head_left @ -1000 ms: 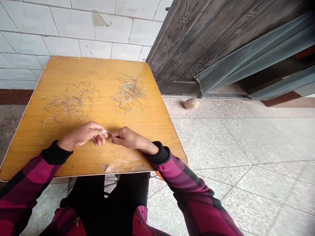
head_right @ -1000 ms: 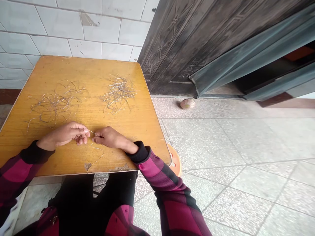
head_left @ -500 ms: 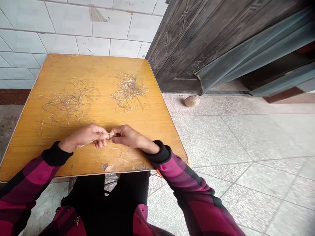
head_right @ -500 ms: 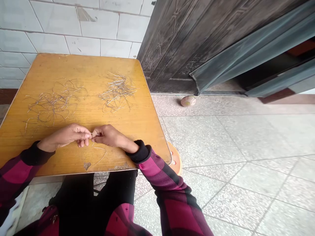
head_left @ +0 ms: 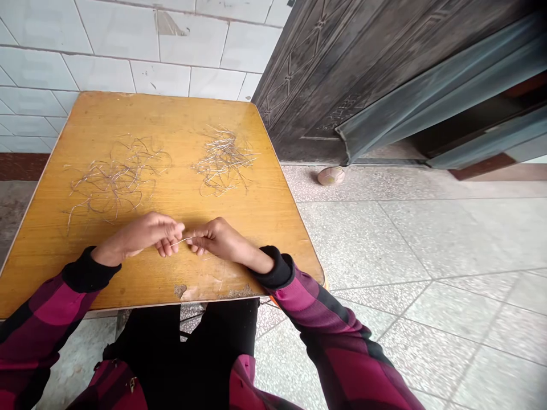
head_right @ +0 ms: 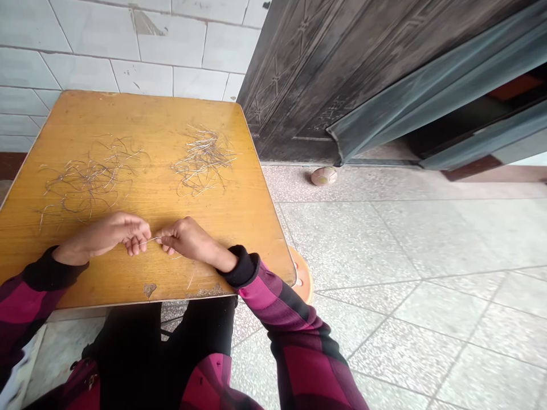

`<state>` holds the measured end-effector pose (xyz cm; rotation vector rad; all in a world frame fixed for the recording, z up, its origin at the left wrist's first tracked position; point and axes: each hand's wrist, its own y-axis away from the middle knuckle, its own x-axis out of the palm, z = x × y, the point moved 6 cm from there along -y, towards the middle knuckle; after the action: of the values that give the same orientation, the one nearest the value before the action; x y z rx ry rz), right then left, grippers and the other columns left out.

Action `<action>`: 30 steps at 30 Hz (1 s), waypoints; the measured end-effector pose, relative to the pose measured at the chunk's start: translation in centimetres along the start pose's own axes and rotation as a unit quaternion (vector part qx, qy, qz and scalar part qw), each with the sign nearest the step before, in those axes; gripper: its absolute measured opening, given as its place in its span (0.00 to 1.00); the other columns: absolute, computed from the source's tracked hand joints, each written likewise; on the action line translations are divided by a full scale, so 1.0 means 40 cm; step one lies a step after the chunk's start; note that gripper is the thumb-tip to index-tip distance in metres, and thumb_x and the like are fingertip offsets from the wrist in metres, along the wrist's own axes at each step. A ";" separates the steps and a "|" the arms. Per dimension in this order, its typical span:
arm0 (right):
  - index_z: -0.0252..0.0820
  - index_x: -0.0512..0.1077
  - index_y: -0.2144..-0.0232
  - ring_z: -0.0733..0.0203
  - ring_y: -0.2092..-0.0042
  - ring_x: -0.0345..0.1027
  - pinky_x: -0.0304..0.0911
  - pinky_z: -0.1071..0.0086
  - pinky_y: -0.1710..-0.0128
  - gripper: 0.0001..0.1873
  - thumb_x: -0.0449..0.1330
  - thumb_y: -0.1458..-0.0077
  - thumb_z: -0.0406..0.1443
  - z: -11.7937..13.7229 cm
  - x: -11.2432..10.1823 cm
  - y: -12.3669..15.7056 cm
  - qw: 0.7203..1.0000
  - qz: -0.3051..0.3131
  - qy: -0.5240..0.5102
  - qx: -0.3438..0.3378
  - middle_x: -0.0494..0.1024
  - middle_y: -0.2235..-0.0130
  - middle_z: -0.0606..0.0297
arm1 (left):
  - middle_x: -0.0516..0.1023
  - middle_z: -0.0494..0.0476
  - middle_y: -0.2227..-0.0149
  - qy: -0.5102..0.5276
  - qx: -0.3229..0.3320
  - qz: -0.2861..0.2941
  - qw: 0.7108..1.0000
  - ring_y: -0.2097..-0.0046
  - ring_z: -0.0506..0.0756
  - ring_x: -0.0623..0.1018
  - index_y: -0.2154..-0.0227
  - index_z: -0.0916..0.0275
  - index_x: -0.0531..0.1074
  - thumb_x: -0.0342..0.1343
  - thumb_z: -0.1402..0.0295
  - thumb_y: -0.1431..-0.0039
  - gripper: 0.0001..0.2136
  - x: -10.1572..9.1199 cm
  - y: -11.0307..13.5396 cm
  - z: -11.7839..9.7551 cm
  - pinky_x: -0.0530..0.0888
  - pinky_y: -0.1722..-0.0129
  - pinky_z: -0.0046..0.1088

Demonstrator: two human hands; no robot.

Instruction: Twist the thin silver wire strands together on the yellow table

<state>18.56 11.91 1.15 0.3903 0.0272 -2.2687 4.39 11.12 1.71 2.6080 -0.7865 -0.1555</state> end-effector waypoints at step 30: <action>0.36 0.79 0.68 0.74 0.72 0.71 0.67 0.78 0.67 0.14 0.71 0.54 0.41 -0.036 0.035 0.011 0.892 0.139 -0.396 0.167 0.80 0.69 0.67 | 0.77 0.52 0.78 -0.124 0.088 0.070 0.986 0.76 0.49 0.74 0.75 0.64 0.72 0.53 0.66 0.41 0.10 0.044 0.025 -0.043 0.68 0.75 0.22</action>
<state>18.40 10.80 -0.58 -0.3658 -0.7936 -1.9866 5.74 9.98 3.71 2.7192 -1.1117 -0.3913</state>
